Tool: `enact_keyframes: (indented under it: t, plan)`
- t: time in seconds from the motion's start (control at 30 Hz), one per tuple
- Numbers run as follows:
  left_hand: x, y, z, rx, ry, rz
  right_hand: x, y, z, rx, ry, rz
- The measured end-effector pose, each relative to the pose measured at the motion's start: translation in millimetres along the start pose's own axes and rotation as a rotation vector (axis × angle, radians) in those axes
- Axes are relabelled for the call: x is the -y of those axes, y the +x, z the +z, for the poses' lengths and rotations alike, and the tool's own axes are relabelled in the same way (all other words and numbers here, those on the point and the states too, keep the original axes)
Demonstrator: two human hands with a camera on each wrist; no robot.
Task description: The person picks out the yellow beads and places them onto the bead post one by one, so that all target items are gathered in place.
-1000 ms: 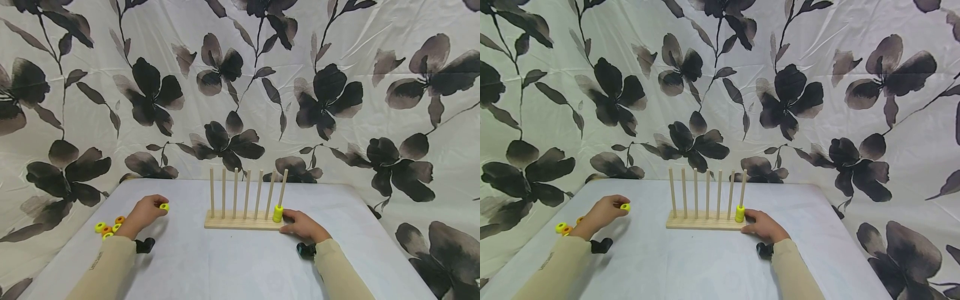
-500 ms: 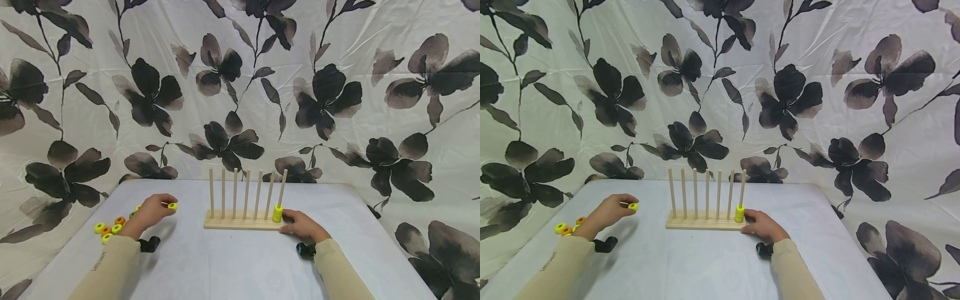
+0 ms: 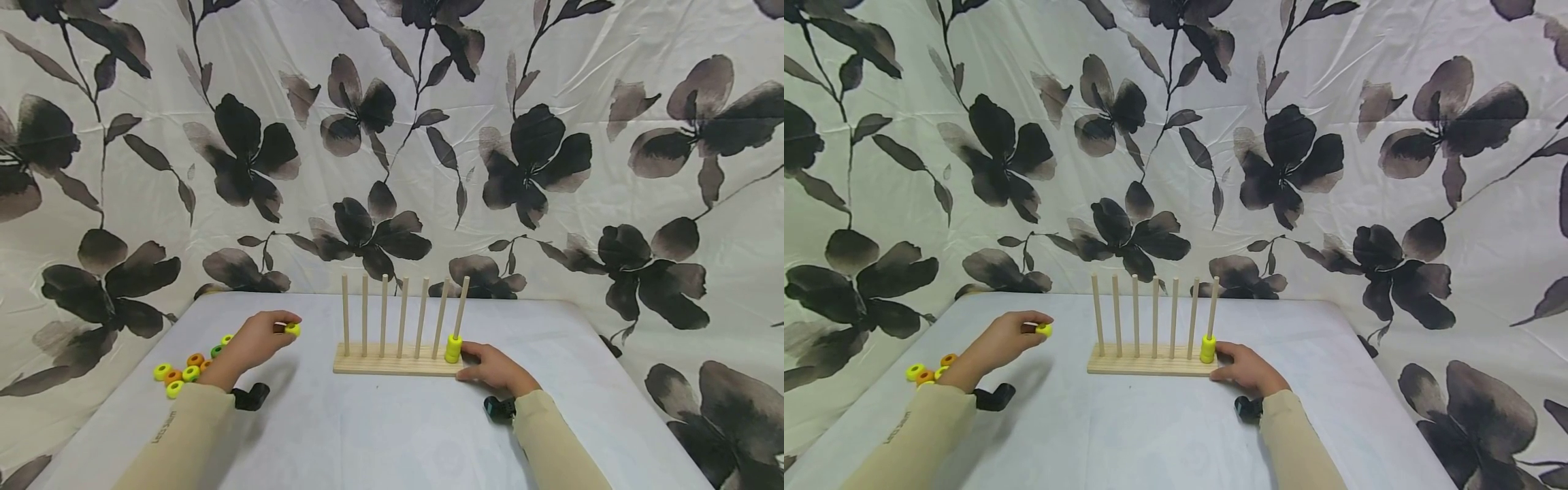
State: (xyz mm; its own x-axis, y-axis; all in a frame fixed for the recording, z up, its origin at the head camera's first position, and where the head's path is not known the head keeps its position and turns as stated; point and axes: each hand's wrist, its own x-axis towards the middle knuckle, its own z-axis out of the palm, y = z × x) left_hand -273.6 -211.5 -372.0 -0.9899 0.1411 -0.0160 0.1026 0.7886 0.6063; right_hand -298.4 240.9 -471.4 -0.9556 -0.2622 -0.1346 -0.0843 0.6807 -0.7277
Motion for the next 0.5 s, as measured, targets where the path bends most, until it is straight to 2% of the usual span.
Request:
enact_keyframes:
  t: [0.27,0.5]
  plan:
    - [-15.9,-3.6,-0.1,-0.012,0.015,0.033,0.8,-0.8,-0.1,-0.002,-0.013,-0.006]
    - [-27.3,-4.0,-0.7,-0.018,-0.032,0.037,0.7,-0.3,0.6,-0.001,-0.017,-0.006]
